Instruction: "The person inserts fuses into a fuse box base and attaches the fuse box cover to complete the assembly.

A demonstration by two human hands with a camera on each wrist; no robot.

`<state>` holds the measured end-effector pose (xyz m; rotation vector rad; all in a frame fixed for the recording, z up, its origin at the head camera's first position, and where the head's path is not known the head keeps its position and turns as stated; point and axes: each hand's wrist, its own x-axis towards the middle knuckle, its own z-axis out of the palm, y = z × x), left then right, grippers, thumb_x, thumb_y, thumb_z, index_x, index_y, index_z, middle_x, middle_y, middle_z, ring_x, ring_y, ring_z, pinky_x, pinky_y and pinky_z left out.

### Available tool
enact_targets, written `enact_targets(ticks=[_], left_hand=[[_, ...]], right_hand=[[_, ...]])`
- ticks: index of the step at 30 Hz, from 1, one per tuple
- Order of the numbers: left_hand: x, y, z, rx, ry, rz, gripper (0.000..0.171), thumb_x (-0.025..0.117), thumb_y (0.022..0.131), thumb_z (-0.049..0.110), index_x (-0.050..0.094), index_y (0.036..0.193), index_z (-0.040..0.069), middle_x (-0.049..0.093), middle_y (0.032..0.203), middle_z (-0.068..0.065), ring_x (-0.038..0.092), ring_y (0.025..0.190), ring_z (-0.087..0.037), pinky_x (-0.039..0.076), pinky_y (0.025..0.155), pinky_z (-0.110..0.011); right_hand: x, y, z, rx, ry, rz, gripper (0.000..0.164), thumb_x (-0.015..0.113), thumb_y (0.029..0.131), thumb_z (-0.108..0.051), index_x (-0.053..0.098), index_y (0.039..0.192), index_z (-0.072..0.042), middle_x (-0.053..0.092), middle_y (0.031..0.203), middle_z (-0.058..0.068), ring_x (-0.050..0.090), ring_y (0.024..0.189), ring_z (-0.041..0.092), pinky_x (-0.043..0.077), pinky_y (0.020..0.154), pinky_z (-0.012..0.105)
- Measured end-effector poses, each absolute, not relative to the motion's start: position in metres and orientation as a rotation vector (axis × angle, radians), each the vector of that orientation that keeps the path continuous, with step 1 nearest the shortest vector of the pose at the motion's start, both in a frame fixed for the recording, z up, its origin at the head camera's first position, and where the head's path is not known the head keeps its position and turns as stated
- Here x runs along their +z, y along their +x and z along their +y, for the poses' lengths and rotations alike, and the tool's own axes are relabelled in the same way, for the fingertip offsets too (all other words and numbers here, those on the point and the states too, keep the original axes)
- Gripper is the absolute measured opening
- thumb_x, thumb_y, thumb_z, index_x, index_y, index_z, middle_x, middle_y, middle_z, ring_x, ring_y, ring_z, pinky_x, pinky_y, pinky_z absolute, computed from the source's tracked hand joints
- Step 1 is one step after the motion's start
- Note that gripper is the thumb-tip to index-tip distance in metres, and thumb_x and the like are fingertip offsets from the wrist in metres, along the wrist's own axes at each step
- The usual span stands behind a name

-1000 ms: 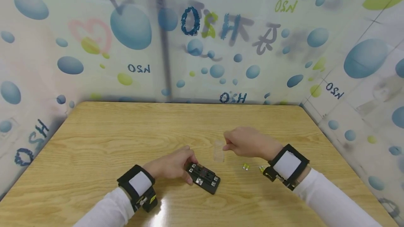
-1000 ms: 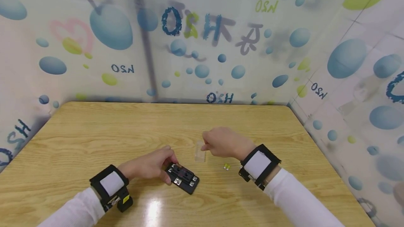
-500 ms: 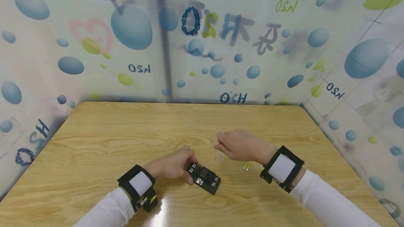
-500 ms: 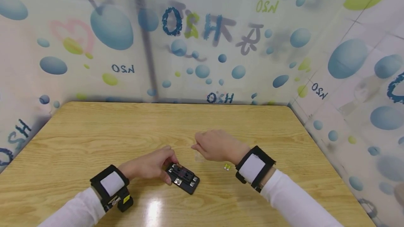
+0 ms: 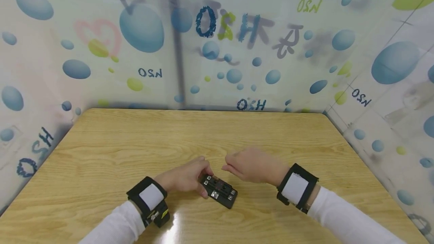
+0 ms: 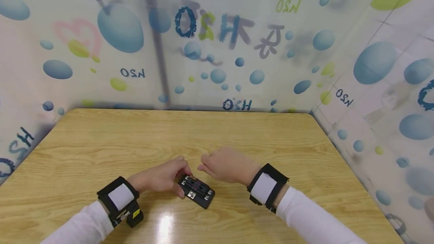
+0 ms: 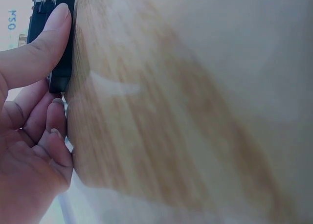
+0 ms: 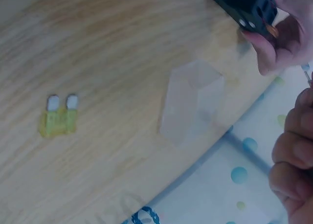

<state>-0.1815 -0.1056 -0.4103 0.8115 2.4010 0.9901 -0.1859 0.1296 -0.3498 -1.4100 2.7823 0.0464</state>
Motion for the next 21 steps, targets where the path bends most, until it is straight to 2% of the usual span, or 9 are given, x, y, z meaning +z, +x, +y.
enact_targets(ticks=[7, 12, 21], left_hand=[[-0.41, -0.181, -0.106, 0.989, 0.839, 2.409, 0.051, 0.089, 0.063, 0.015, 0.062, 0.106, 0.006, 0.051, 0.1, -0.003, 0.048, 0.094, -0.015, 0.042, 0.084, -0.028], [-0.409, -0.181, -0.106, 0.992, 0.837, 2.409, 0.051, 0.089, 0.063, 0.014, 0.062, 0.105, 0.006, 0.051, 0.099, -0.004, 0.049, 0.095, -0.016, 0.042, 0.084, -0.028], [-0.409, -0.181, -0.106, 0.992, 0.825, 2.4, 0.051, 0.089, 0.063, 0.015, 0.062, 0.106, 0.006, 0.051, 0.101, -0.004, 0.049, 0.096, -0.016, 0.043, 0.086, -0.029]], right_hand=[[-0.362, -0.182, 0.124, 0.086, -1.563, 2.781, 0.03, 0.052, 0.101, -0.035, 0.054, 0.076, -0.019, 0.042, 0.063, -0.011, 0.037, 0.058, 0.003, 0.029, 0.052, 0.016], [-0.365, -0.18, 0.122, 0.113, -1.653, 2.749, 0.029, 0.054, 0.1, -0.034, 0.058, 0.075, -0.018, 0.049, 0.06, -0.012, 0.034, 0.054, 0.001, 0.025, 0.048, 0.015], [-0.378, -0.18, 0.121, 0.121, -1.684, 2.731, 0.032, 0.055, 0.1, -0.033, 0.059, 0.072, -0.018, 0.04, 0.053, -0.013, 0.029, 0.046, -0.001, 0.019, 0.045, 0.014]])
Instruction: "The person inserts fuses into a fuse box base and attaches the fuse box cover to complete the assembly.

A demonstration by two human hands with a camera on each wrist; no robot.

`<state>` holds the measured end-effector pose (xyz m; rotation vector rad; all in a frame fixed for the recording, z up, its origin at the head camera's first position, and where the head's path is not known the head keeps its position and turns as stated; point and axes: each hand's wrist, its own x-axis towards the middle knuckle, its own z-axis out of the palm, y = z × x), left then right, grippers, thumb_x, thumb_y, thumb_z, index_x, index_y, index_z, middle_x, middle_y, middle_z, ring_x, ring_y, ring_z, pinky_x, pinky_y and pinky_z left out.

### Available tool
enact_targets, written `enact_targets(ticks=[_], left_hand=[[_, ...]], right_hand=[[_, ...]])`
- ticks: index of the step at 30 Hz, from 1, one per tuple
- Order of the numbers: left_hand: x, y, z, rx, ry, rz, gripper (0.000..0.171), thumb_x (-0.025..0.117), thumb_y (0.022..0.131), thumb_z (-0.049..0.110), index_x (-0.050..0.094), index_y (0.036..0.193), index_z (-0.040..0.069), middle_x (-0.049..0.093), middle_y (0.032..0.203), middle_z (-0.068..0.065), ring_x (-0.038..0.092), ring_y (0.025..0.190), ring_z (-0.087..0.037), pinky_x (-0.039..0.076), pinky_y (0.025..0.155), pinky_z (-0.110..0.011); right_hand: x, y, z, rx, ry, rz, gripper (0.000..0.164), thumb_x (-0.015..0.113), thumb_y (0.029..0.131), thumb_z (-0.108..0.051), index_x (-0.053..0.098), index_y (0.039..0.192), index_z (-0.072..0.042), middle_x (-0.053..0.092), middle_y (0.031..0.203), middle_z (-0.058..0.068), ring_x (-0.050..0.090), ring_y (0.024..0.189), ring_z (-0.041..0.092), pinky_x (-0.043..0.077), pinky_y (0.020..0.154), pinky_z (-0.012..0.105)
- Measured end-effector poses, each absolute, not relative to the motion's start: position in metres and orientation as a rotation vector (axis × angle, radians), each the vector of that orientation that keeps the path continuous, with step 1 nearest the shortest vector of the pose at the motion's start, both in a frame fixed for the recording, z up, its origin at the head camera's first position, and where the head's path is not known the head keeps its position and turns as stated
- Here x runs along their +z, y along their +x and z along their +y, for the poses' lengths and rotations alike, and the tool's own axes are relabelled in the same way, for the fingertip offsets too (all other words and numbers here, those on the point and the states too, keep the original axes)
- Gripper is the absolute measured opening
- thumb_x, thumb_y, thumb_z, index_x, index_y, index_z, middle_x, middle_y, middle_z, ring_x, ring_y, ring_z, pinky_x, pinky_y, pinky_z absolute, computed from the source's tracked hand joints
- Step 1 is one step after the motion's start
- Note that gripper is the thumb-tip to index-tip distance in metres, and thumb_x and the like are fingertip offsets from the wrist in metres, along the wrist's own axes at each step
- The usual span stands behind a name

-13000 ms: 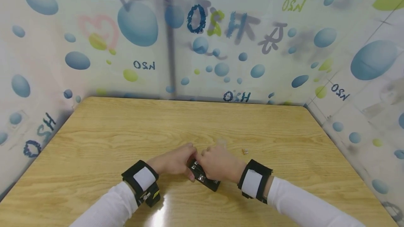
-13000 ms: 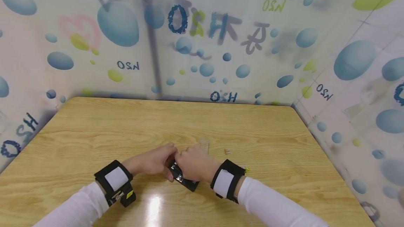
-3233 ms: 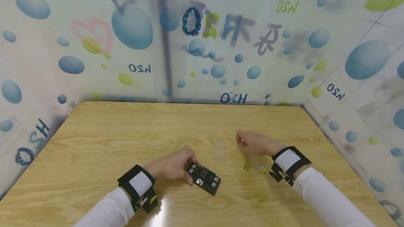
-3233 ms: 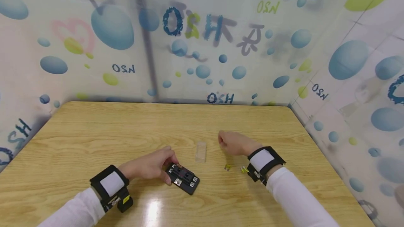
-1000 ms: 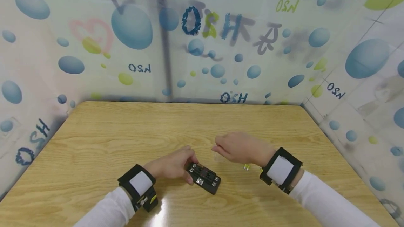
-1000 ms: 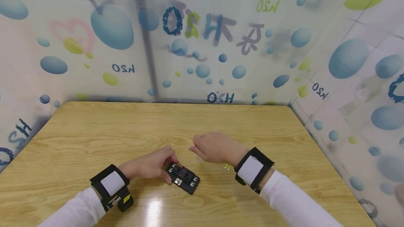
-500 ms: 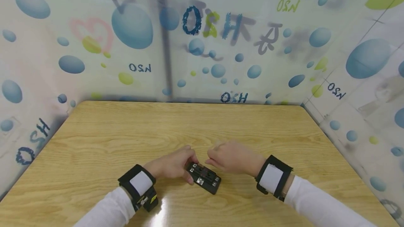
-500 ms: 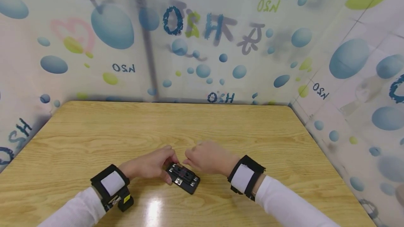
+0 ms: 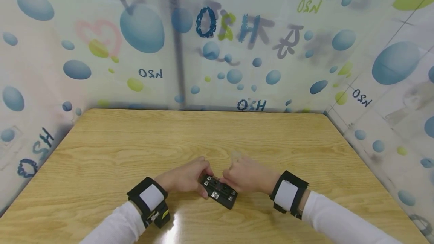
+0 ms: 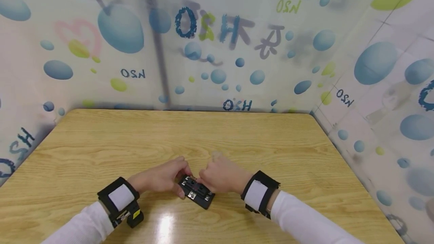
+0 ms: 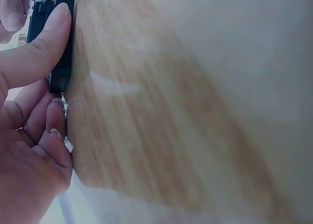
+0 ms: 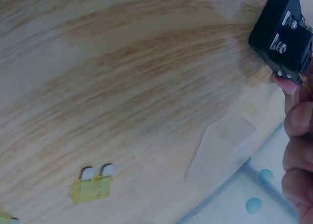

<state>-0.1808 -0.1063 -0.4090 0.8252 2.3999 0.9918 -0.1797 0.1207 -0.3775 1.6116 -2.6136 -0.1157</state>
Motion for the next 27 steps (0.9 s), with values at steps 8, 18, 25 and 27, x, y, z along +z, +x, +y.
enact_targets(ticks=[8, 18, 25, 27], left_hand=[[-0.409, -0.181, -0.107, 0.983, 0.839, 2.41, 0.051, 0.089, 0.063, 0.015, 0.062, 0.106, 0.007, 0.051, 0.1, -0.004, 0.049, 0.095, -0.016, 0.042, 0.085, -0.028], [-0.41, -0.182, -0.106, 0.971, 0.852, 2.419, 0.051, 0.09, 0.063, 0.015, 0.062, 0.105, 0.007, 0.052, 0.099, -0.003, 0.049, 0.093, -0.015, 0.043, 0.083, -0.027], [-0.41, -0.182, -0.106, 0.965, 0.848, 2.42, 0.051, 0.089, 0.063, 0.016, 0.062, 0.105, 0.007, 0.052, 0.099, -0.002, 0.048, 0.094, -0.015, 0.042, 0.084, -0.027], [-0.41, -0.182, -0.106, 0.969, 0.84, 2.415, 0.051, 0.089, 0.063, 0.015, 0.062, 0.106, 0.007, 0.051, 0.1, -0.002, 0.048, 0.094, -0.015, 0.042, 0.084, -0.027]], right_hand=[[-0.38, -0.179, 0.119, -0.123, 1.602, -2.622, 0.033, 0.055, 0.1, -0.032, 0.057, 0.07, -0.018, 0.037, 0.053, -0.014, 0.028, 0.046, -0.002, 0.019, 0.044, 0.014], [-0.384, -0.176, 0.116, -0.2, 1.605, -2.53, 0.03, 0.057, 0.098, -0.03, 0.058, 0.071, -0.019, 0.048, 0.053, -0.013, 0.031, 0.046, -0.003, 0.02, 0.044, 0.015], [-0.389, -0.174, 0.116, -0.227, 1.588, -2.564, 0.029, 0.053, 0.1, -0.031, 0.057, 0.075, -0.019, 0.049, 0.055, -0.013, 0.033, 0.047, -0.001, 0.022, 0.044, 0.016], [-0.39, -0.174, 0.116, -0.21, 1.586, -2.599, 0.03, 0.051, 0.101, -0.033, 0.056, 0.075, -0.019, 0.048, 0.055, -0.013, 0.033, 0.048, -0.001, 0.022, 0.044, 0.016]])
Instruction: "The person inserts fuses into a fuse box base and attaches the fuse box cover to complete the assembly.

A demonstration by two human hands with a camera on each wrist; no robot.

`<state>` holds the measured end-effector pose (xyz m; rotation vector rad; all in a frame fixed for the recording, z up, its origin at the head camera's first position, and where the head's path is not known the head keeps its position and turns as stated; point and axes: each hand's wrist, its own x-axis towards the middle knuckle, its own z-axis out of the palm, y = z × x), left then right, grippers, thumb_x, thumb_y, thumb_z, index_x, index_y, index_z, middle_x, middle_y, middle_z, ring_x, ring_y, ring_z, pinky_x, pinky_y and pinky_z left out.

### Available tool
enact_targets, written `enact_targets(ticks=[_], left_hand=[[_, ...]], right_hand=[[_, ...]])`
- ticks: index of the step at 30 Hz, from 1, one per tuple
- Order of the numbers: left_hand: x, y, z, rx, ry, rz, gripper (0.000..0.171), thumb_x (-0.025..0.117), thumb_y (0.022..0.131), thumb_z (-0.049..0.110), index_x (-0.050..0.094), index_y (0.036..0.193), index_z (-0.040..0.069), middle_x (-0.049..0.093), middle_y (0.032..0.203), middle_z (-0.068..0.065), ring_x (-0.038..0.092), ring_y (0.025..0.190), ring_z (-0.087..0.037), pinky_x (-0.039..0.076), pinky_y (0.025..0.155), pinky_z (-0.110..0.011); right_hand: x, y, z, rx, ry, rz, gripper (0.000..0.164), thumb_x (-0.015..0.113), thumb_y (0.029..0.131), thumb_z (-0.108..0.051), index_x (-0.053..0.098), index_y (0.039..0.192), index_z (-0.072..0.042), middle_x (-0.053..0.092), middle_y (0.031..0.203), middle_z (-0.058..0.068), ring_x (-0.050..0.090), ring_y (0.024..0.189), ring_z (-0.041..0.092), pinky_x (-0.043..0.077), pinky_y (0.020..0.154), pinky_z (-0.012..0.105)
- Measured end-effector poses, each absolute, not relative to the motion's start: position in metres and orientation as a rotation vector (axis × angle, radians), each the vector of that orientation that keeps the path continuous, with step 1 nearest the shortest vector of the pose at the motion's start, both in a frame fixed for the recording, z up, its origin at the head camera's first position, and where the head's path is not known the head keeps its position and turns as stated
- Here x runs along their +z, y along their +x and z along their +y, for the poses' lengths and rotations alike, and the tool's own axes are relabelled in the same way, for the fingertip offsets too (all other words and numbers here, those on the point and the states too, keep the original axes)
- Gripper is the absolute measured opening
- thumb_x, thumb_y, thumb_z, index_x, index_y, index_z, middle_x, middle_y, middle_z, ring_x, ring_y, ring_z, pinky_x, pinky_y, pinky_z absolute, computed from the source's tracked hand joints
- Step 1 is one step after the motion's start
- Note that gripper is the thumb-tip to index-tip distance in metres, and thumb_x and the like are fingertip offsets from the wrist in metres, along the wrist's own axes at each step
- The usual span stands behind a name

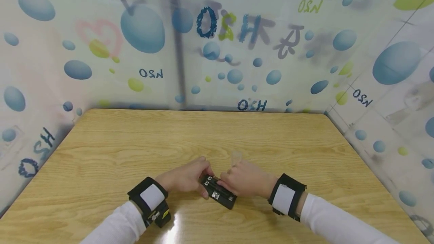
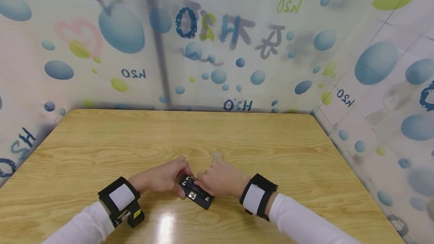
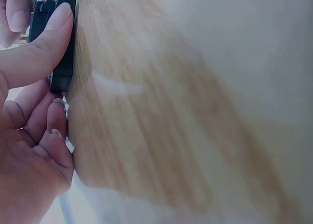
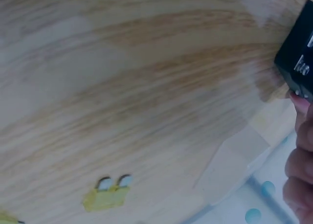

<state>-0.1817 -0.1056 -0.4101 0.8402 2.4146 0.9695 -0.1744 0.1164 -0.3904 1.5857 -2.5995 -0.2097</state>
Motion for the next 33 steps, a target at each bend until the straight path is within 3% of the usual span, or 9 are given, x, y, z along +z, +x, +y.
enact_targets(ticks=[6, 12, 24, 33], left_hand=[[-0.41, -0.181, -0.105, 0.974, 0.82, 2.41, 0.052, 0.089, 0.064, 0.016, 0.062, 0.107, 0.007, 0.051, 0.101, -0.002, 0.049, 0.095, -0.015, 0.042, 0.085, -0.028], [-0.41, -0.182, -0.106, 0.97, 0.81, 2.407, 0.052, 0.089, 0.063, 0.016, 0.062, 0.107, 0.008, 0.051, 0.101, -0.002, 0.049, 0.095, -0.015, 0.043, 0.085, -0.028], [-0.41, -0.182, -0.106, 0.974, 0.839, 2.406, 0.051, 0.089, 0.063, 0.015, 0.061, 0.105, 0.008, 0.052, 0.101, -0.003, 0.049, 0.094, -0.016, 0.043, 0.084, -0.027], [-0.412, -0.183, -0.106, 0.974, 0.829, 2.398, 0.05, 0.088, 0.064, 0.015, 0.061, 0.105, 0.009, 0.052, 0.101, -0.002, 0.048, 0.094, -0.015, 0.042, 0.084, -0.027]], right_hand=[[-0.386, -0.176, 0.119, -0.1, 1.628, -2.831, 0.026, 0.047, 0.103, -0.033, 0.056, 0.085, -0.017, 0.048, 0.062, -0.013, 0.04, 0.053, -0.001, 0.029, 0.048, 0.016], [-0.371, -0.175, 0.118, -0.052, 1.557, -3.121, 0.013, 0.052, 0.1, -0.022, 0.054, 0.088, -0.018, 0.05, 0.07, -0.01, 0.044, 0.06, 0.004, 0.038, 0.056, 0.02], [-0.367, -0.173, 0.119, -0.029, 1.49, -3.133, 0.023, 0.053, 0.099, -0.024, 0.054, 0.076, -0.018, 0.044, 0.061, -0.01, 0.039, 0.051, 0.003, 0.032, 0.048, 0.02], [-0.379, -0.165, 0.121, -0.128, 1.524, -2.856, 0.022, 0.057, 0.093, -0.023, 0.054, 0.072, -0.018, 0.047, 0.06, -0.011, 0.037, 0.05, 0.003, 0.03, 0.044, 0.02]])
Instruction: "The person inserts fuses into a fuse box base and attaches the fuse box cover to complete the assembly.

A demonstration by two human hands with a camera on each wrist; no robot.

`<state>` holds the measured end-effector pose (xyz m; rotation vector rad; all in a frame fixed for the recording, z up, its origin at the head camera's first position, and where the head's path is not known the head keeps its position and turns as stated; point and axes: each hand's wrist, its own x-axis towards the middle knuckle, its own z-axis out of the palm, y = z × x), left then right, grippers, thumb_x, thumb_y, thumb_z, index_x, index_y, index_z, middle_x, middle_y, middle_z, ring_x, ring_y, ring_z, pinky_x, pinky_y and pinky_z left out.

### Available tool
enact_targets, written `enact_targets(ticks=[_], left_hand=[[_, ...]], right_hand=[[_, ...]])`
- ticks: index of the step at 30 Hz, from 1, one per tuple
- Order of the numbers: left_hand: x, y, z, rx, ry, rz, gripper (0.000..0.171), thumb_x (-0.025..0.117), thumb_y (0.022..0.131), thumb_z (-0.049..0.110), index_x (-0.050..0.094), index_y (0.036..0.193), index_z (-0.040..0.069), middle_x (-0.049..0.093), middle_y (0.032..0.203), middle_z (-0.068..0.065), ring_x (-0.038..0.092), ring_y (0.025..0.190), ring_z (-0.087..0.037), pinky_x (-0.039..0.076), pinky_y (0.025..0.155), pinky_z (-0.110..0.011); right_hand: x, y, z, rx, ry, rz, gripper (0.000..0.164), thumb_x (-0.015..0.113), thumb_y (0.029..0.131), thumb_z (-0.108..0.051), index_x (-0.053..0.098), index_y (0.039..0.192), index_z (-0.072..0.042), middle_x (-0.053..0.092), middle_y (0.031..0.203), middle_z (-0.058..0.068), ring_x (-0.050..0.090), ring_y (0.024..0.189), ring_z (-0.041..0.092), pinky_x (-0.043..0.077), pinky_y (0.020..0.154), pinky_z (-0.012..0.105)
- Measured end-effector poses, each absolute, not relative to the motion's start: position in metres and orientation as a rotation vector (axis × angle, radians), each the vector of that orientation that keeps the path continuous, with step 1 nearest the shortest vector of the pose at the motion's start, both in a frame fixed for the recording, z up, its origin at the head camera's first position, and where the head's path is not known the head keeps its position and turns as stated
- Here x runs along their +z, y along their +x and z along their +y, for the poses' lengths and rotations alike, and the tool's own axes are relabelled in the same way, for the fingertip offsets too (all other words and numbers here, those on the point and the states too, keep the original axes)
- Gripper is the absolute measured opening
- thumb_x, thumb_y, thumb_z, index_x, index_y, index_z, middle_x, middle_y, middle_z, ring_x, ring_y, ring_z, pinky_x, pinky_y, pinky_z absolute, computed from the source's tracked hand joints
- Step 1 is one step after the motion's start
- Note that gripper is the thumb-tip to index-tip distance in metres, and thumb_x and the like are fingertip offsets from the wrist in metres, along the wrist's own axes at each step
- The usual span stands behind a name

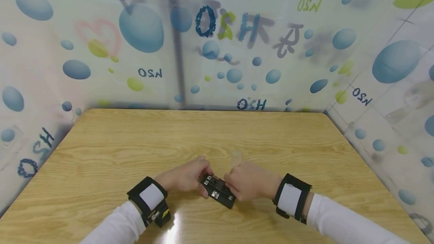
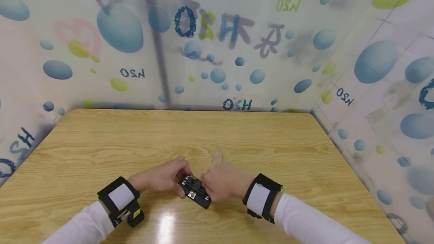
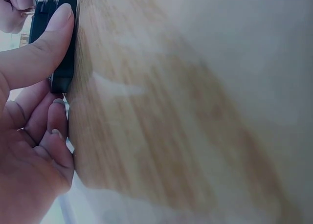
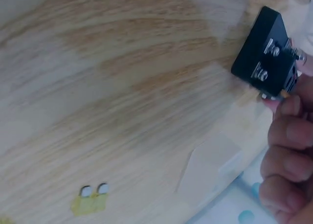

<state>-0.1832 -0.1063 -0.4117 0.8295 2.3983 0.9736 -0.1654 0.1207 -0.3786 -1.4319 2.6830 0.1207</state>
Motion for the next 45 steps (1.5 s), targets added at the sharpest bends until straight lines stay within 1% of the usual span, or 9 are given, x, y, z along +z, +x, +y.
enact_targets(ticks=[6, 14, 22, 25, 28, 32, 36, 42, 45], left_hand=[[-0.413, -0.184, -0.105, 0.965, 0.856, 2.413, 0.05, 0.089, 0.064, 0.016, 0.062, 0.106, 0.008, 0.052, 0.099, -0.002, 0.047, 0.093, -0.014, 0.041, 0.082, -0.025], [-0.412, -0.184, -0.104, 0.963, 0.872, 2.412, 0.05, 0.088, 0.064, 0.016, 0.061, 0.106, 0.008, 0.052, 0.1, -0.002, 0.047, 0.093, -0.015, 0.042, 0.083, -0.026], [-0.412, -0.185, -0.105, 0.964, 0.874, 2.416, 0.05, 0.088, 0.064, 0.016, 0.062, 0.106, 0.008, 0.052, 0.099, -0.002, 0.047, 0.093, -0.014, 0.041, 0.082, -0.026], [-0.412, -0.185, -0.106, 0.966, 0.87, 2.416, 0.05, 0.088, 0.064, 0.016, 0.062, 0.106, 0.008, 0.052, 0.099, -0.002, 0.047, 0.092, -0.014, 0.041, 0.082, -0.026], [-0.412, -0.185, -0.106, 0.966, 0.877, 2.42, 0.05, 0.088, 0.064, 0.016, 0.062, 0.105, 0.008, 0.052, 0.098, -0.002, 0.047, 0.092, -0.014, 0.041, 0.081, -0.025], [-0.412, -0.184, -0.106, 0.962, 0.887, 2.428, 0.051, 0.089, 0.063, 0.017, 0.062, 0.105, 0.008, 0.052, 0.098, -0.001, 0.047, 0.091, -0.014, 0.041, 0.081, -0.025], [-0.412, -0.184, -0.106, 0.964, 0.871, 2.425, 0.05, 0.089, 0.063, 0.016, 0.062, 0.106, 0.008, 0.052, 0.098, -0.001, 0.047, 0.091, -0.014, 0.041, 0.081, -0.025], [-0.411, -0.183, -0.107, 0.976, 0.871, 2.415, 0.051, 0.089, 0.062, 0.015, 0.062, 0.105, 0.009, 0.052, 0.1, -0.003, 0.047, 0.093, -0.015, 0.041, 0.083, -0.026], [-0.41, -0.183, -0.106, 0.984, 0.863, 2.407, 0.051, 0.089, 0.063, 0.015, 0.062, 0.106, 0.009, 0.052, 0.1, -0.002, 0.047, 0.094, -0.015, 0.041, 0.084, -0.027]], right_hand=[[-0.377, -0.16, 0.117, 0.26, -1.491, 2.709, 0.015, 0.061, 0.086, -0.024, 0.056, 0.073, -0.018, 0.05, 0.061, -0.01, 0.036, 0.051, 0.004, 0.028, 0.044, 0.019], [-0.375, -0.159, 0.117, 0.113, -1.363, 2.686, 0.015, 0.06, 0.087, -0.02, 0.057, 0.074, -0.016, 0.043, 0.059, -0.011, 0.034, 0.049, 0.003, 0.026, 0.044, 0.018], [-0.377, -0.159, 0.116, 0.089, -1.354, 2.701, 0.013, 0.06, 0.086, -0.019, 0.058, 0.074, -0.016, 0.044, 0.059, -0.01, 0.035, 0.048, 0.002, 0.027, 0.042, 0.017], [-0.378, -0.157, 0.115, 0.145, -1.365, 2.736, 0.012, 0.061, 0.084, -0.02, 0.058, 0.074, -0.016, 0.046, 0.059, -0.01, 0.036, 0.049, 0.003, 0.028, 0.042, 0.019], [-0.377, -0.153, 0.112, 0.247, -1.378, 2.771, 0.012, 0.066, 0.08, -0.025, 0.06, 0.075, -0.016, 0.052, 0.06, -0.008, 0.039, 0.05, 0.005, 0.031, 0.043, 0.02], [-0.377, -0.148, 0.109, 0.371, -1.388, 2.801, 0.02, 0.072, 0.074, -0.032, 0.063, 0.078, -0.015, 0.059, 0.063, -0.006, 0.044, 0.052, 0.007, 0.035, 0.045, 0.022], [-0.379, -0.147, 0.107, 0.411, -1.379, 2.802, 0.022, 0.072, 0.075, -0.034, 0.064, 0.079, -0.013, 0.059, 0.063, -0.005, 0.044, 0.052, 0.007, 0.037, 0.046, 0.022], [-0.379, -0.142, 0.104, 0.448, -1.35, 2.816, 0.02, 0.075, 0.076, -0.032, 0.067, 0.079, -0.014, 0.06, 0.063, -0.007, 0.045, 0.052, 0.007, 0.037, 0.046, 0.022], [-0.378, -0.136, 0.1, 0.581, -1.378, 2.844, 0.021, 0.078, 0.072, -0.032, 0.068, 0.079, -0.015, 0.06, 0.064, -0.007, 0.045, 0.054, 0.007, 0.037, 0.047, 0.021]])
